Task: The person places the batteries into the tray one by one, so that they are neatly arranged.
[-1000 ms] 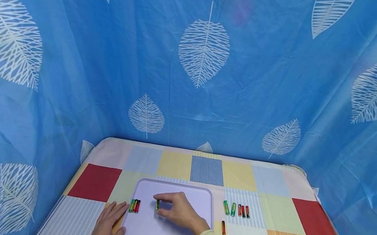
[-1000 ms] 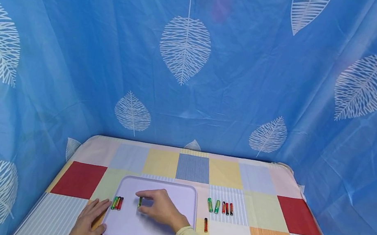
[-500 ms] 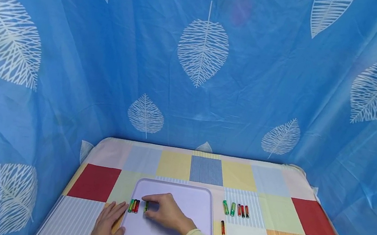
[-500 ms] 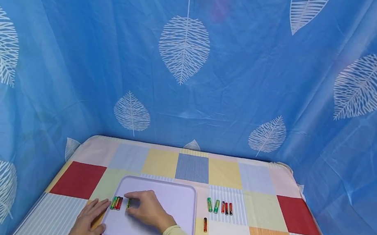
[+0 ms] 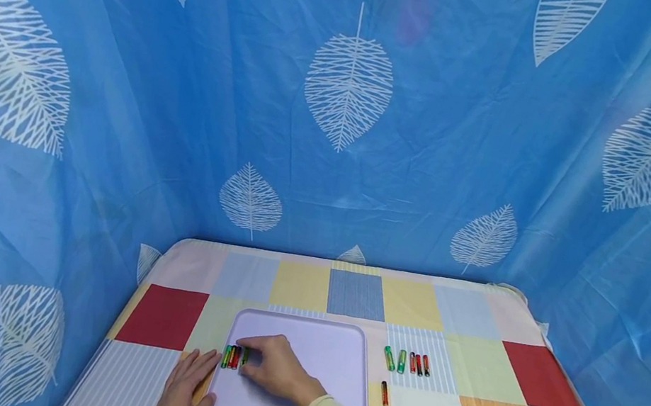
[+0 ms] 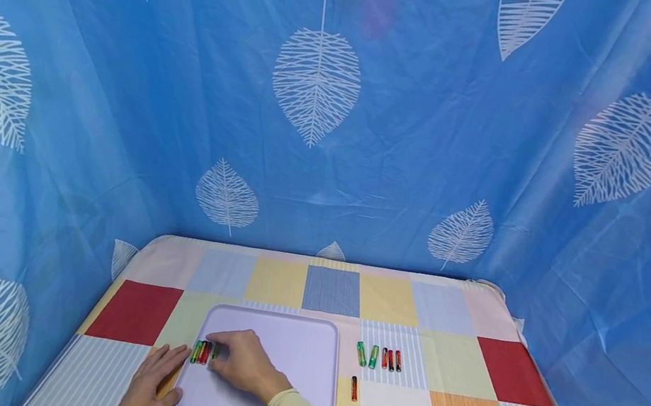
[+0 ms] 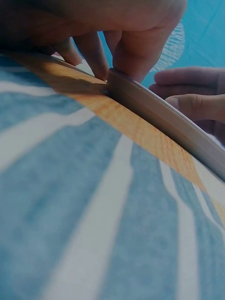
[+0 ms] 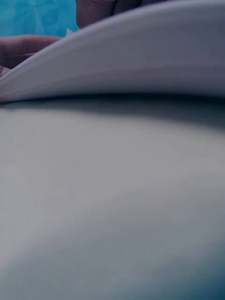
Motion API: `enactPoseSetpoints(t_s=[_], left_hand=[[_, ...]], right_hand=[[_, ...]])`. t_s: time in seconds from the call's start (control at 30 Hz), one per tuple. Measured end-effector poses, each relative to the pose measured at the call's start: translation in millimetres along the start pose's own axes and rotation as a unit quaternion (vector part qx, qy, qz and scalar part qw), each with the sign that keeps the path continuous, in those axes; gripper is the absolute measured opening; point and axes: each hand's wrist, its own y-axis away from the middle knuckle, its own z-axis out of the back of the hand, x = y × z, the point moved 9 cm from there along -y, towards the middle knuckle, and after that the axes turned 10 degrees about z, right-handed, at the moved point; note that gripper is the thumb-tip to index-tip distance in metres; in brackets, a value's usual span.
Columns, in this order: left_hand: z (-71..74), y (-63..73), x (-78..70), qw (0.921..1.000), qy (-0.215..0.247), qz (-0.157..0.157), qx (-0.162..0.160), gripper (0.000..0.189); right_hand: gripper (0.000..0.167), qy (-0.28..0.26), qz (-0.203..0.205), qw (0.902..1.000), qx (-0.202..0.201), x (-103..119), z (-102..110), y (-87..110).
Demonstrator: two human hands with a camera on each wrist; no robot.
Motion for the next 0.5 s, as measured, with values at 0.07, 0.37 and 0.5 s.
enactPoseSetpoints(t_s=[0.07, 0.37, 0.5], left_hand=[[0.1, -0.2, 0.4, 1.0, 0.0, -0.002, -0.002, 0.069], [-2.4, -0.9, 1.9, 0.9999, 0.009, 0.003, 0.007, 0.069], [-2.8, -2.0, 3.6, 0.9997, 0.002, 0.017, 0.019, 0.07]], right_hand=[[0.043, 0.008, 0.004, 1.0, 0.002, 2.3, -1.3, -1.0], [0.042, 0.027, 0.01, 0.9996, 0.003, 6.6, -4.7, -3.8], [0.042, 0.029, 0.008, 0.9995, 0.004, 5.9, -5.6, -4.7]])
